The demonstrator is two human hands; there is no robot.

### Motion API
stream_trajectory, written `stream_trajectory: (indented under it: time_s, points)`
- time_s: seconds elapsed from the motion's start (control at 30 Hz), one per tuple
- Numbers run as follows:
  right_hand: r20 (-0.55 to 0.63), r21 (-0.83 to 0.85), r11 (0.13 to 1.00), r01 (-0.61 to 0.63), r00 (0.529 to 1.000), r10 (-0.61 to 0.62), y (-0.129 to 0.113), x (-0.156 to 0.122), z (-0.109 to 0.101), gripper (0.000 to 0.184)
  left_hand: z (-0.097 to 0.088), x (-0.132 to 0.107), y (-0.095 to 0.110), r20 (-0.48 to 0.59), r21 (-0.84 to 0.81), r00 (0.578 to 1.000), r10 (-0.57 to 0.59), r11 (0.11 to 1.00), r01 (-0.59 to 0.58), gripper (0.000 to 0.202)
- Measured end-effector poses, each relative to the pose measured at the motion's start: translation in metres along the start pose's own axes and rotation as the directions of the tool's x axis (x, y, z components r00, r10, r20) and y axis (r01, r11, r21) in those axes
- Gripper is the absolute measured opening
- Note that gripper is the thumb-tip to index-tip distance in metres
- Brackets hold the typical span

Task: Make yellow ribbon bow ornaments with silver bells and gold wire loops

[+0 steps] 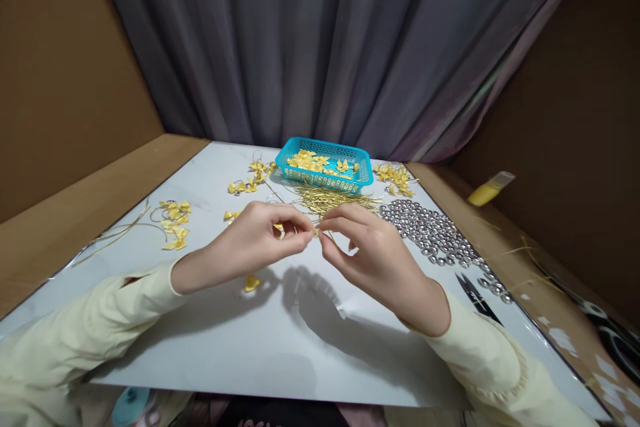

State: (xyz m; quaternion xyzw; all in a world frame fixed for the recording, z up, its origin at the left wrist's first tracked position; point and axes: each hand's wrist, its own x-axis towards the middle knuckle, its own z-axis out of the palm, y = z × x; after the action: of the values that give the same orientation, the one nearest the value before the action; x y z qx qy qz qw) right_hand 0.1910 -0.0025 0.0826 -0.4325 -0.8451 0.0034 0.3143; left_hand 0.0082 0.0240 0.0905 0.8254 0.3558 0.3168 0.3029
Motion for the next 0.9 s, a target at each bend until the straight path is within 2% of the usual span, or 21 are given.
stream_trajectory:
  time_s: [0.17,0.43,0.6,0.9]
  points:
    - [-0.043,0.027,1.0,0.0,0.999,0.001,-0.002,-0.001,-0.003,0.012,-0.004,0.003,0.003,0.095,-0.141,0.984,-0.151,0.976,0.164,0.012]
    - [-0.074,0.089,0.993,0.074,0.995,-0.068,-0.003,-0.001,-0.006,0.004,-0.008,0.005,0.008,0.231,-0.278,0.929,-0.29,0.895,0.348,0.014]
    - [-0.035,0.082,0.995,0.065,0.997,-0.062,-0.005,-0.003,-0.009,0.009,-0.009,0.004,0.009,0.256,-0.311,0.916,-0.308,0.871,0.38,0.015]
    - [0.097,0.059,0.998,-0.025,0.995,0.019,-0.007,-0.004,-0.013,0.018,-0.007,0.003,0.006,0.224,-0.284,0.932,-0.287,0.895,0.344,0.018]
